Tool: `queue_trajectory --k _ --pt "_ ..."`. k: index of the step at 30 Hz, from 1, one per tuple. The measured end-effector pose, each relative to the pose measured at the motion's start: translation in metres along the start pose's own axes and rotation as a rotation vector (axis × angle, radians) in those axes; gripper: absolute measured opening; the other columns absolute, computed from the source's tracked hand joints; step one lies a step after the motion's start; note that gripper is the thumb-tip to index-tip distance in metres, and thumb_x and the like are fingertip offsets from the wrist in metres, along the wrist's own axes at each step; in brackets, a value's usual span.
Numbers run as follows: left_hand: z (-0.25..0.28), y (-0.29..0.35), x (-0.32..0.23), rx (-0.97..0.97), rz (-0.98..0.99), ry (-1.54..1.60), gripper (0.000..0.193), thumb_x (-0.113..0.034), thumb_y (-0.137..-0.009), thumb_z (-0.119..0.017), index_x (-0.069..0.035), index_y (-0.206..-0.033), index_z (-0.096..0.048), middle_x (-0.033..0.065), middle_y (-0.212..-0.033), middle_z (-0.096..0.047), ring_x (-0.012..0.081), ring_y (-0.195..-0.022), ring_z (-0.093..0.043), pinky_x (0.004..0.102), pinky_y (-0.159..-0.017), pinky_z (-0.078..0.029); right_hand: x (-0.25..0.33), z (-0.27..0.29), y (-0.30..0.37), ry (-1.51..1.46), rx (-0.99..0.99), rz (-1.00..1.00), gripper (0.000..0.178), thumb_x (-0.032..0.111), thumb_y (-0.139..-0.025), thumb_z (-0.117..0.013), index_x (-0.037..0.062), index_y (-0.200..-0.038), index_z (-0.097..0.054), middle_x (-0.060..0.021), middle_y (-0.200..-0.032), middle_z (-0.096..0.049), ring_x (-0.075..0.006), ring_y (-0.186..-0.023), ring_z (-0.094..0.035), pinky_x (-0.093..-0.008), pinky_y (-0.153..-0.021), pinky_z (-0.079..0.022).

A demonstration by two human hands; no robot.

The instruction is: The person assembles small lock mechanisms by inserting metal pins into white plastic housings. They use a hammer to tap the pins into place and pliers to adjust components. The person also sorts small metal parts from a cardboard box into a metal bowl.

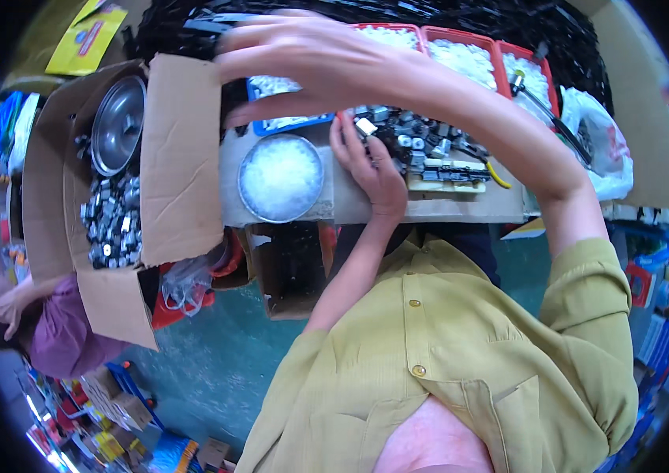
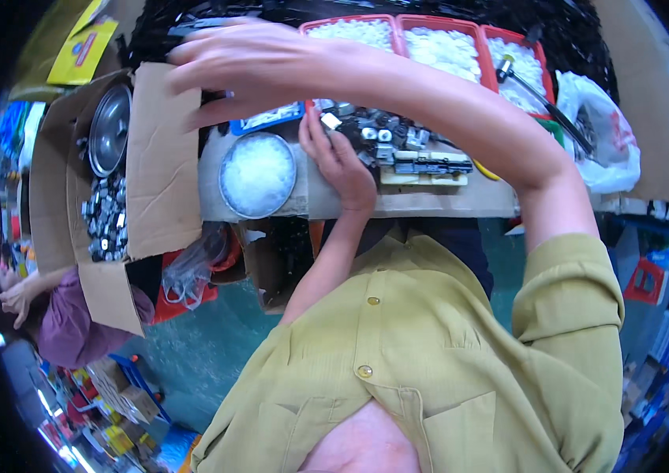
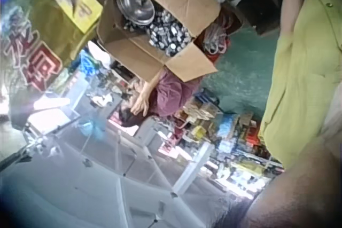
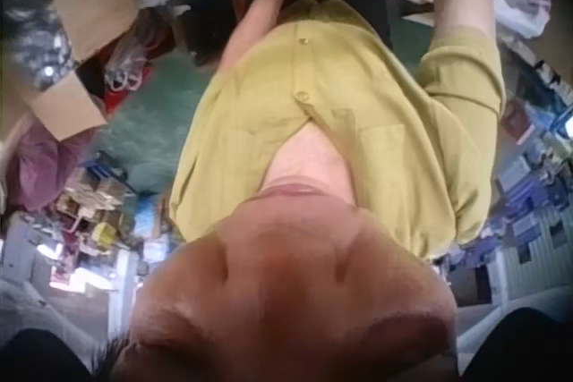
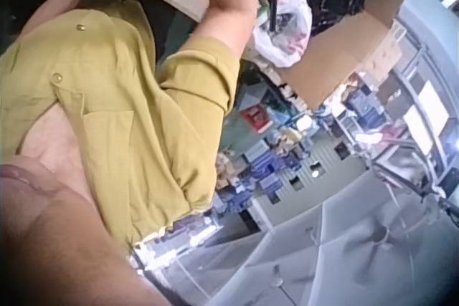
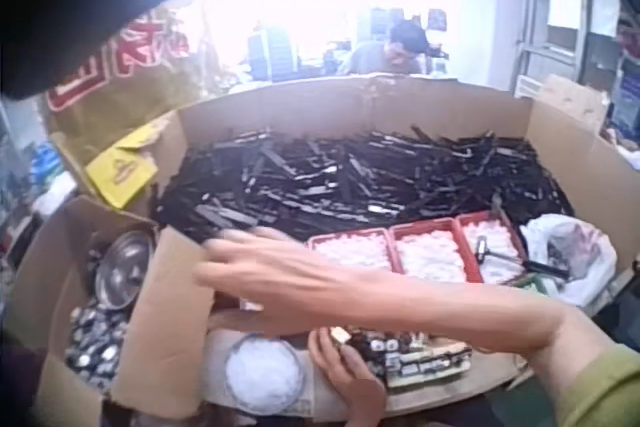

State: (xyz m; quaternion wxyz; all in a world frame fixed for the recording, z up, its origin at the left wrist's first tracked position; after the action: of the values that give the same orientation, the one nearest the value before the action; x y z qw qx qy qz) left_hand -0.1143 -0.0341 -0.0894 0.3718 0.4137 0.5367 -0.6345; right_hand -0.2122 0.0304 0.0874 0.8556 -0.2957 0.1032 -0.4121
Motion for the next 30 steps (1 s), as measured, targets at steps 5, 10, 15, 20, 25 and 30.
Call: queue_trajectory --k 5,10,15,20,25,30 --pt "0.001 0.001 0.001 0.036 0.002 0.06 0.051 -0.028 -0.106 -0.036 0.001 -0.148 -0.036 0.0251 -0.148 -0.03 0.0362 -0.136 -0.035 0.0434 -0.114 -0.026 0.011 0.034 0.178 0.044 0.103 -0.367 0.076 0.06 -0.081 -0.068 0.0163 -0.141 -0.049 -0.022 -0.136 -0.048 -0.0398 -0.124 -0.051 -0.0484 -0.099 -0.044" --pt "0.001 0.002 -0.004 0.016 -0.025 0.046 0.053 -0.033 -0.108 -0.03 0.0 -0.149 -0.034 0.0234 -0.149 -0.028 0.0331 -0.138 -0.034 0.0424 -0.114 -0.025 0.018 0.006 0.199 -0.001 0.119 -0.474 0.083 0.059 -0.077 -0.071 0.019 -0.145 -0.043 -0.0234 -0.145 -0.039 -0.0419 -0.134 -0.041 -0.0533 -0.103 -0.037" --pt "0.003 0.003 0.005 -0.062 0.0 0.095 0.056 -0.038 -0.108 -0.027 0.0 -0.149 -0.033 0.0231 -0.149 -0.028 0.0329 -0.139 -0.032 0.0427 -0.115 -0.024 0.019 -0.021 0.189 -0.092 0.059 -0.388 0.073 0.047 -0.083 -0.07 0.0107 -0.142 -0.046 -0.0226 -0.142 -0.042 -0.0415 -0.133 -0.041 -0.0505 -0.108 -0.036" --pt "0.005 0.006 -0.001 -0.053 -0.006 -0.011 0.054 -0.036 -0.109 -0.027 0.002 -0.146 -0.036 0.0192 -0.151 -0.031 0.0296 -0.141 -0.03 0.0403 -0.117 -0.02 0.025 -0.019 0.19 0.018 0.082 -0.312 0.053 0.039 -0.086 -0.067 0.0098 -0.129 -0.055 -0.0169 -0.131 -0.05 -0.0346 -0.122 -0.048 -0.0472 -0.095 -0.04" --pt "0.008 0.006 0.0 -0.057 -0.009 -0.048 0.05 -0.03 -0.108 -0.029 0.003 -0.146 -0.036 0.023 -0.148 -0.032 0.0337 -0.139 -0.031 0.0429 -0.115 -0.022 0.029 -0.021 0.181 0.122 0.118 -0.237 0.05 0.033 -0.08 -0.071 0.0153 -0.125 -0.058 -0.0081 -0.126 -0.054 -0.0248 -0.117 -0.052 -0.0412 -0.08 -0.04" --pt "0.01 0.004 0.002 -0.049 0.039 -0.012 0.049 -0.028 -0.107 -0.029 0.003 -0.143 -0.039 0.0218 -0.146 -0.037 0.0337 -0.138 -0.032 0.0442 -0.116 -0.022 0.029 -0.028 0.179 0.141 0.092 -0.126 0.04 0.035 -0.081 -0.069 0.0142 -0.114 -0.062 -0.0029 -0.11 -0.057 -0.0186 -0.104 -0.056 -0.0382 -0.076 -0.036"
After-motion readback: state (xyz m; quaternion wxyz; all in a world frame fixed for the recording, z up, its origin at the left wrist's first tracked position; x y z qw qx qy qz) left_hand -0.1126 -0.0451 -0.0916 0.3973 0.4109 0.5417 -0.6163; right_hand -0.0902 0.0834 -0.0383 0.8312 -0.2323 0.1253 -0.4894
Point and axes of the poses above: each hand's wrist, its own y-axis away from the middle knuckle, its own z-axis out of the back of the hand, x = y × z, the point moved 1 cm from there along -y, towards the middle knuckle
